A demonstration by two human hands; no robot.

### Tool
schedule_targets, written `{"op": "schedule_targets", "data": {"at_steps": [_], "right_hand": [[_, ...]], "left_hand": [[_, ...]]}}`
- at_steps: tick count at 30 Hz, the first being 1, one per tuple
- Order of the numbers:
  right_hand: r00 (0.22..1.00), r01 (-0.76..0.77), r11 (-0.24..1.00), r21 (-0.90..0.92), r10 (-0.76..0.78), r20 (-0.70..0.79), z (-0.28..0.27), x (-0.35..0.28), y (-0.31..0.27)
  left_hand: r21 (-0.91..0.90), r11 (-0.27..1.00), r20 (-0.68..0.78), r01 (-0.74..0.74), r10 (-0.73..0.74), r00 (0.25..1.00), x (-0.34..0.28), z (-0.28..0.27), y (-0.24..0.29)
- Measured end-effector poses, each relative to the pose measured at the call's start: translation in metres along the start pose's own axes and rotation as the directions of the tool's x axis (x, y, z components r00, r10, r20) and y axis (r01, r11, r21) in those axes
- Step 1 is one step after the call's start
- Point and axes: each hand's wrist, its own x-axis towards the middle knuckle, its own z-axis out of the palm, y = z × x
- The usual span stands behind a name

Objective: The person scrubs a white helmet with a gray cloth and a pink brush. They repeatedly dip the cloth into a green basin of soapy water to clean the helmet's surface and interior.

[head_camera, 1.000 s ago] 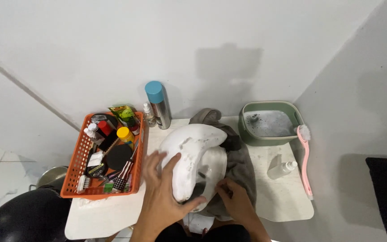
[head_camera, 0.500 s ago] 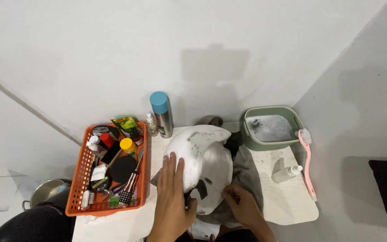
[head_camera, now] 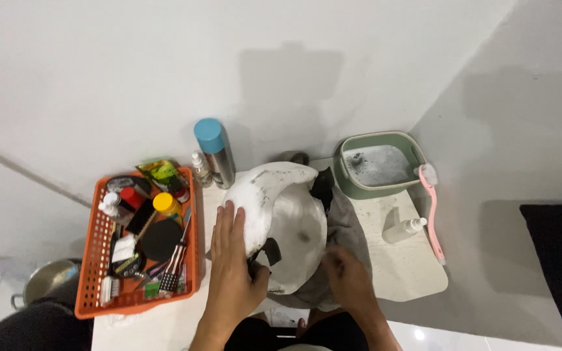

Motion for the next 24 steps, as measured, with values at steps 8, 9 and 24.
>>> {"op": "schedule_targets", "data": {"at_steps": [8, 9, 24], "right_hand": [[0.991, -0.002, 0.995, -0.095, 0.015, 0.13, -0.02, 0.021, -0.037], [0.99, 0.0, 0.995, -0.095, 0.013, 0.14, -0.019, 0.026, -0.037], [0.896, -0.007, 0.994, -0.112, 0.056, 0.441, -0.019, 0.039, -0.049]], "left_hand": [[0.041, 0.999, -0.07, 0.019, -0.016, 0.997, -0.013, 0.012, -0.001], [0.046, 0.999, -0.072, 0.028, -0.024, 0.997, -0.014, 0.011, 0.001], [0.093, 0.995, -0.07, 0.03, -0.023, 0.997, -0.005, 0.012, 0.005]]}}
